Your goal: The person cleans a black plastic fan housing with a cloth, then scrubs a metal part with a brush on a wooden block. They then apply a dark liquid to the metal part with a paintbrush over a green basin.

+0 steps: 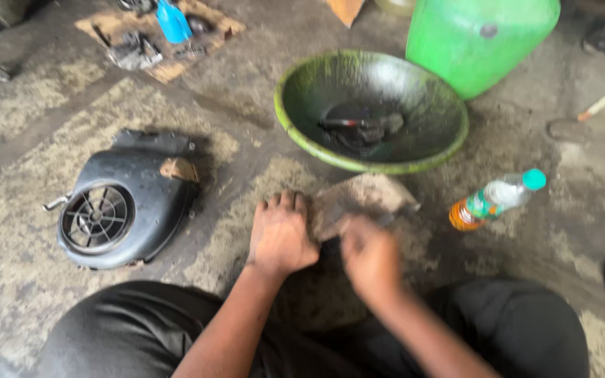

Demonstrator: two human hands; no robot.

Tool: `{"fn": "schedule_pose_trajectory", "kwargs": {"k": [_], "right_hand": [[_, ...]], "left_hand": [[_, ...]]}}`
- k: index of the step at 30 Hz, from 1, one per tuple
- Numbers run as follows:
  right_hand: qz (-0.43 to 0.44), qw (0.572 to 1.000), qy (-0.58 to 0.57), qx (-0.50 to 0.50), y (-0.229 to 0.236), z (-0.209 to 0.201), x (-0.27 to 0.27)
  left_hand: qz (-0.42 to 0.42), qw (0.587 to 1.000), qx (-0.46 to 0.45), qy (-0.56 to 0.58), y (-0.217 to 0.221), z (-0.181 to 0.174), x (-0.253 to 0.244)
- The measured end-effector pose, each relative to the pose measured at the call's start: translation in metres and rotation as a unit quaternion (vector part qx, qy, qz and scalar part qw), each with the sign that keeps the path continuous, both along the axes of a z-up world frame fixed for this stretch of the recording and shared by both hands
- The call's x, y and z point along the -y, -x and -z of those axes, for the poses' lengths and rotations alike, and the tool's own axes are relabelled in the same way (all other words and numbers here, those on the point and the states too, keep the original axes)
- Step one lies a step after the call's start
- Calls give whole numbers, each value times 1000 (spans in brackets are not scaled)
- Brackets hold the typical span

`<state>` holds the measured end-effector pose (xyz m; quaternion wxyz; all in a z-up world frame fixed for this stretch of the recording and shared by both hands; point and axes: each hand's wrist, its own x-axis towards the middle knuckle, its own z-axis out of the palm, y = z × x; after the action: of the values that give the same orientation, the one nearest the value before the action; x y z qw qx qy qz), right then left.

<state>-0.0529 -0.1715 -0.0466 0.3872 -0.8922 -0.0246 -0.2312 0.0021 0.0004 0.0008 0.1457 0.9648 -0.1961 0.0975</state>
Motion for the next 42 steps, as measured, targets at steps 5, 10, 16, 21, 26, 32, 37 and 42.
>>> {"fn": "schedule_pose_trajectory", "kwargs": {"k": [5, 10, 16, 21, 26, 32, 37, 42], "right_hand": [[31, 998, -46, 23, -11, -2, 0], [-14, 1000, 21, 15, 6, -3, -18], [72, 996, 38, 35, -31, -17, 13], [3, 999, 29, 25, -7, -16, -14], [54, 995, 80, -27, -13, -25, -9], [38, 997, 55, 37, -19, -19, -8], [-49, 992, 79, 82, -7, -12, -32], [57, 989, 130, -47, -19, -26, -23]], "left_hand": [[2, 1000, -11, 7, 0, 0, -1], [2, 1000, -24, 2, 1, 1, 0], [1, 1000, -13, 1, 7, 8, 1], [0, 1000, -19, 0, 3, 1, 1], [5, 1000, -13, 5, 6, 4, 1], [3, 1000, 5, 2, 3, 5, 2], [4, 1000, -4, 6, -1, 1, 3], [4, 1000, 13, 14, 1, 15, 1]]}}
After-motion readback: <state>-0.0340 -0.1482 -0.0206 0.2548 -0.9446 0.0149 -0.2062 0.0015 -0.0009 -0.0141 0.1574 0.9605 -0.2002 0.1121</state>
